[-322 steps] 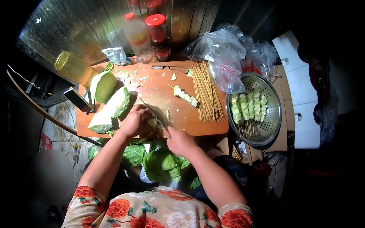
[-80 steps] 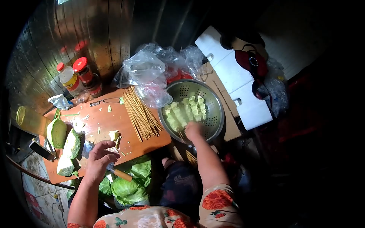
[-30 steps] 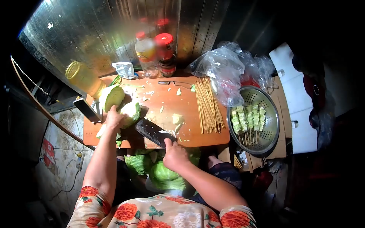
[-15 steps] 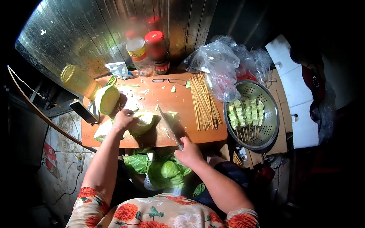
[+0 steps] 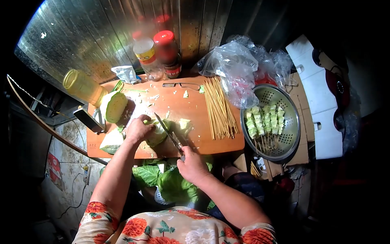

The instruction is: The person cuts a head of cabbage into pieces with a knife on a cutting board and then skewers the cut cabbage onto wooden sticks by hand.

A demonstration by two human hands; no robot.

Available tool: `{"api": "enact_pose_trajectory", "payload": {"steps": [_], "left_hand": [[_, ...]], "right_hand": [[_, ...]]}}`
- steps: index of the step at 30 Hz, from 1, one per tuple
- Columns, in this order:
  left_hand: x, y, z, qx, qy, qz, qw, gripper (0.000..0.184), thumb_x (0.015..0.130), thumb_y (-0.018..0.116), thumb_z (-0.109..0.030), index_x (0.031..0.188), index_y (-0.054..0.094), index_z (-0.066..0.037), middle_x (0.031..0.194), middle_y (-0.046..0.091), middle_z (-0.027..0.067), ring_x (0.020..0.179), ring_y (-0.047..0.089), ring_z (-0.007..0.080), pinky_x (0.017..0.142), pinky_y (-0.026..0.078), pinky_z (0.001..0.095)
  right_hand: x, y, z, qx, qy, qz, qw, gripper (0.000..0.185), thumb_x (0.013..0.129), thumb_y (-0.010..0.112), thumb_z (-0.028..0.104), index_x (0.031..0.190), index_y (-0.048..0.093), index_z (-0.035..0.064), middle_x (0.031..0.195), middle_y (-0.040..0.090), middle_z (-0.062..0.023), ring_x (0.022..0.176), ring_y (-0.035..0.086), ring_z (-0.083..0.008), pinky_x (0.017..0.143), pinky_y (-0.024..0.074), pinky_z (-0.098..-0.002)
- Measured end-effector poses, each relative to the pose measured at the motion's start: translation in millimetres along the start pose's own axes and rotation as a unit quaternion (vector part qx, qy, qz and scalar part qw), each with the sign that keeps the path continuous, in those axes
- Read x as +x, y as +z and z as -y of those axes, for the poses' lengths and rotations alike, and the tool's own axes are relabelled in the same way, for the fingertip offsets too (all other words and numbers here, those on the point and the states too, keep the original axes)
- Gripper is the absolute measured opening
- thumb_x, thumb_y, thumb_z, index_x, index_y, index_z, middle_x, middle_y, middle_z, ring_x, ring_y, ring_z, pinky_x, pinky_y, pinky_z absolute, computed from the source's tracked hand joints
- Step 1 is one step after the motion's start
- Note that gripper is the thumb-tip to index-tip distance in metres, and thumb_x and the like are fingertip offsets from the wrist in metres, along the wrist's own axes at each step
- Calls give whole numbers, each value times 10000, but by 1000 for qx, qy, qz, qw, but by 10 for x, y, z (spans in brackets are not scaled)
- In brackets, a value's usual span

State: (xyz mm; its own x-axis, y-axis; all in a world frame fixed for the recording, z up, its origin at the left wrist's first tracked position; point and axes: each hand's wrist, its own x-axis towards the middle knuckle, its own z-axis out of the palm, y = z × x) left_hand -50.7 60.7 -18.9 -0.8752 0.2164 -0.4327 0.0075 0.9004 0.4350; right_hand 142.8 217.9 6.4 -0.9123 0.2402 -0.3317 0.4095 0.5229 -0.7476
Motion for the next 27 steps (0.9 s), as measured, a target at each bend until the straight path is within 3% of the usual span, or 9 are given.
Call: {"api": "enact_pose_trajectory", "payload": {"steps": [4, 9, 13, 15, 22, 23, 24, 26, 27], "left_hand": [[-1, -33, -94, 17, -10, 17, 1000, 517, 740, 701, -360, 1189, 595, -126, 1180, 551, 215, 1035, 595, 336, 927, 467, 387], [-12, -55, -244, 23, -30, 14, 999, 530, 734, 687, -342, 1196, 587, -103, 1184, 552, 211, 1052, 590, 334, 933, 465, 382], [41, -40, -297, 21, -41, 30, 998, 541, 724, 679, -332, 1187, 580, -70, 1189, 551, 214, 1063, 588, 332, 937, 464, 382], [43, -31, -333, 26, -47, 30, 998, 540, 723, 679, -332, 1180, 579, -63, 1188, 552, 217, 1064, 587, 332, 938, 463, 382], [65, 14, -245, 20, -42, 12, 999, 527, 721, 686, -328, 1149, 581, -40, 1159, 572, 222, 1046, 596, 335, 921, 475, 381], [66, 14, -194, 21, -41, 10, 999, 527, 721, 686, -328, 1149, 581, -40, 1159, 572, 222, 1046, 596, 335, 921, 475, 381], [77, 22, -118, -17, -29, 13, 999, 506, 725, 692, -301, 1140, 583, -34, 1117, 594, 224, 1000, 615, 337, 882, 491, 382], [109, 80, 69, -55, -18, 14, 998, 485, 729, 698, -274, 1131, 586, -27, 1075, 615, 226, 953, 633, 338, 843, 507, 382], [99, 94, 132, -99, -4, 10, 995, 412, 757, 676, -216, 1116, 589, -33, 977, 640, 188, 870, 639, 274, 769, 511, 349]], "right_hand": [[4, -17, 6, -18, -26, -11, 999, 321, 832, 558, 164, 1091, 518, -21, 922, 630, -255, 878, 614, -408, 773, 483, -465], [147, -128, 17, -58, -15, 94, 994, 296, 860, 533, 190, 1039, 520, -46, 833, 612, -295, 824, 608, -442, 749, 486, -482], [273, -212, 74, -75, 11, 106, 991, 232, 841, 543, 159, 927, 591, -50, 810, 632, -253, 789, 625, -398, 725, 493, -473], [316, -261, 94, -116, -37, 176, 977, 274, 856, 521, 220, 925, 501, -45, 857, 597, -269, 846, 589, -430, 756, 458, -478], [524, 59, -121, -183, -29, 179, 966, 277, 859, 498, 219, 950, 517, -41, 865, 602, -272, 870, 589, -434, 780, 461, -478], [504, 110, -106, -138, 26, 133, 981, 244, 844, 509, 189, 944, 567, -25, 900, 621, -254, 868, 608, -406, 785, 471, -480], [489, 124, -76, -93, 79, 86, 989, 222, 829, 520, 160, 938, 617, -8, 935, 641, -237, 865, 627, -377, 790, 482, -481], [468, 86, -67, -79, 76, 95, 989, 254, 837, 514, 189, 985, 589, -4, 941, 635, -252, 892, 621, -391, 799, 478, -483], [455, 69, -66, -66, 74, 104, 990, 292, 845, 508, 218, 1033, 561, 1, 947, 628, -267, 918, 614, -405, 808, 474, -485]]}}
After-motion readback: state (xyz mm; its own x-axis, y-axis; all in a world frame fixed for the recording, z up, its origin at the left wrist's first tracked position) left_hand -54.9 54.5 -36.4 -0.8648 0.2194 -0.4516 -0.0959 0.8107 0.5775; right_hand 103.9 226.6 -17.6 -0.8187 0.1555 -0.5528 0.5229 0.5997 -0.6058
